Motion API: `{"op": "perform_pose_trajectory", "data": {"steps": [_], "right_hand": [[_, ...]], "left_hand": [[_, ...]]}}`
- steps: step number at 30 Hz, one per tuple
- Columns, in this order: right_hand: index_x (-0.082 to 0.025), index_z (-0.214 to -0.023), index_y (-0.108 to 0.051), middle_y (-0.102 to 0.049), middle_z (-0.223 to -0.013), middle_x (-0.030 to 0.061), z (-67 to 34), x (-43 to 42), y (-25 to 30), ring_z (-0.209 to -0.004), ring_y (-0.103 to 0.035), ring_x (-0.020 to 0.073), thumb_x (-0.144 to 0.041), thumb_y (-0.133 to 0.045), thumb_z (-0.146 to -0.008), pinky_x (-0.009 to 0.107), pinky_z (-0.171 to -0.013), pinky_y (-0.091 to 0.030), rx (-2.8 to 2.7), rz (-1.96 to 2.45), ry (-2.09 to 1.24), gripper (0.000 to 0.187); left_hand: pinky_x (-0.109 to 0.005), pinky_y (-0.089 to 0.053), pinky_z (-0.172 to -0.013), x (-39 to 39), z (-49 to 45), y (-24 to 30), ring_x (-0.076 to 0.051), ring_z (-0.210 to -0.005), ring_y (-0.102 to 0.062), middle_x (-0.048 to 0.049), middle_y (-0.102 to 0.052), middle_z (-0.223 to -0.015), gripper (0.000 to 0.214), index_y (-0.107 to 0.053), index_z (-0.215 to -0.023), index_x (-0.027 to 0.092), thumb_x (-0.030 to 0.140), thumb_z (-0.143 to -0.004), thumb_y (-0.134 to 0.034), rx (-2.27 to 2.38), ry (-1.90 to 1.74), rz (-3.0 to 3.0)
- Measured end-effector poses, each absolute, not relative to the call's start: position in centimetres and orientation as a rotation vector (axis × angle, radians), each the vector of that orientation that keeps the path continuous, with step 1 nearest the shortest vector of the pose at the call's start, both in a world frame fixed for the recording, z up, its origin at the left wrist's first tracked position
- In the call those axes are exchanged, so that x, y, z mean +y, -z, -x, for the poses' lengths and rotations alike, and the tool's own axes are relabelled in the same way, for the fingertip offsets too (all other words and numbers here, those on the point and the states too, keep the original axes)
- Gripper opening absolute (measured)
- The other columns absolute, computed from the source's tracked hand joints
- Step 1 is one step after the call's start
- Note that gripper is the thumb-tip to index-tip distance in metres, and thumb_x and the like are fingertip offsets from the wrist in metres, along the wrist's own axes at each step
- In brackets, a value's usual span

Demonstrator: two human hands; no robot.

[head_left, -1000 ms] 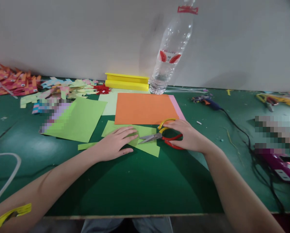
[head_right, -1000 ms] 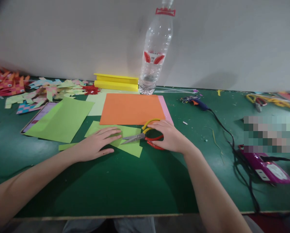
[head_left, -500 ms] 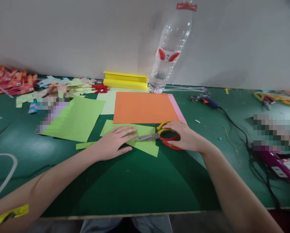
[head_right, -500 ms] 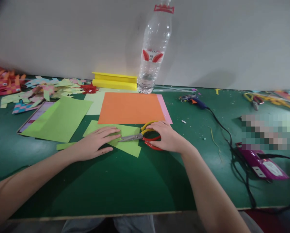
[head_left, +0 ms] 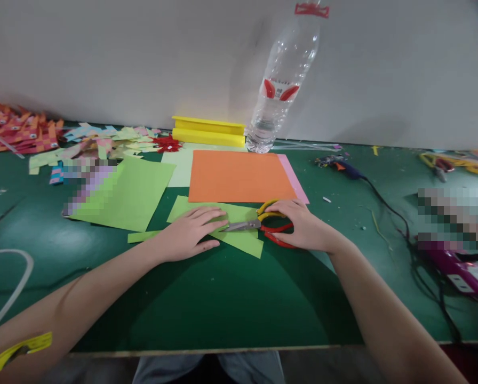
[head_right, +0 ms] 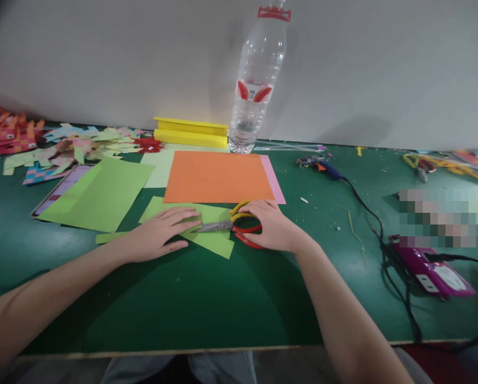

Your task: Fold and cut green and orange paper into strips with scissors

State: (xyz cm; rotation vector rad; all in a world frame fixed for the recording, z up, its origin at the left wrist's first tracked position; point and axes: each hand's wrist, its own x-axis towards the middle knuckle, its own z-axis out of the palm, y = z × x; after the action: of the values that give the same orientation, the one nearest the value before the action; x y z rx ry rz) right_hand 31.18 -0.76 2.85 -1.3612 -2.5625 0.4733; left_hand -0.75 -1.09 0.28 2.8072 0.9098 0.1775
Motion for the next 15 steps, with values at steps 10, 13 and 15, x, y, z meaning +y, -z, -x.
{"op": "perform_pose_trajectory", "data": {"steps": [10, 13, 15], "right_hand": [[-0.027, -0.110, -0.059, -0.061, -0.120, 0.0061, -31.30, -0.64, -3.32, -0.115, -0.052, 0.0300, -0.043, -0.061, -0.076, 0.050, -0.099, -0.036, -2.582, 1.393, -0.518, 0.037], [-0.028, -0.109, -0.059, -0.062, -0.120, 0.0057, -31.27, -0.69, -3.53, -0.115, -0.052, 0.0299, -0.044, -0.061, -0.076, 0.050, -0.098, -0.037, -2.563, 1.399, -0.512, 0.037], [-0.028, -0.108, -0.060, -0.062, -0.118, 0.0056, -31.32, -0.75, -3.68, -0.114, -0.053, 0.0299, -0.044, -0.062, -0.075, 0.049, -0.098, -0.037, -2.549, 1.390, -0.508, 0.036]], "left_hand": [[-0.040, -0.025, -0.112, -1.20, 0.70, -0.33, -0.023, -0.138, -0.029, -0.0045, -0.036, -0.149, 0.050, -0.038, -0.142, 0.023, 0.049, -0.099, -0.030, 0.910, -0.168, -2.855], [-0.043, -0.018, -0.115, -1.43, 0.50, -0.62, -0.024, -0.140, -0.024, -0.0053, -0.034, -0.150, 0.054, -0.037, -0.142, 0.022, 0.053, -0.098, -0.029, 0.939, -0.143, -2.879], [-0.047, -0.010, -0.116, -1.77, 0.09, -0.75, -0.025, -0.142, -0.019, -0.0057, -0.031, -0.152, 0.057, -0.036, -0.142, 0.021, 0.055, -0.098, -0.029, 0.960, -0.118, -2.893]]}}
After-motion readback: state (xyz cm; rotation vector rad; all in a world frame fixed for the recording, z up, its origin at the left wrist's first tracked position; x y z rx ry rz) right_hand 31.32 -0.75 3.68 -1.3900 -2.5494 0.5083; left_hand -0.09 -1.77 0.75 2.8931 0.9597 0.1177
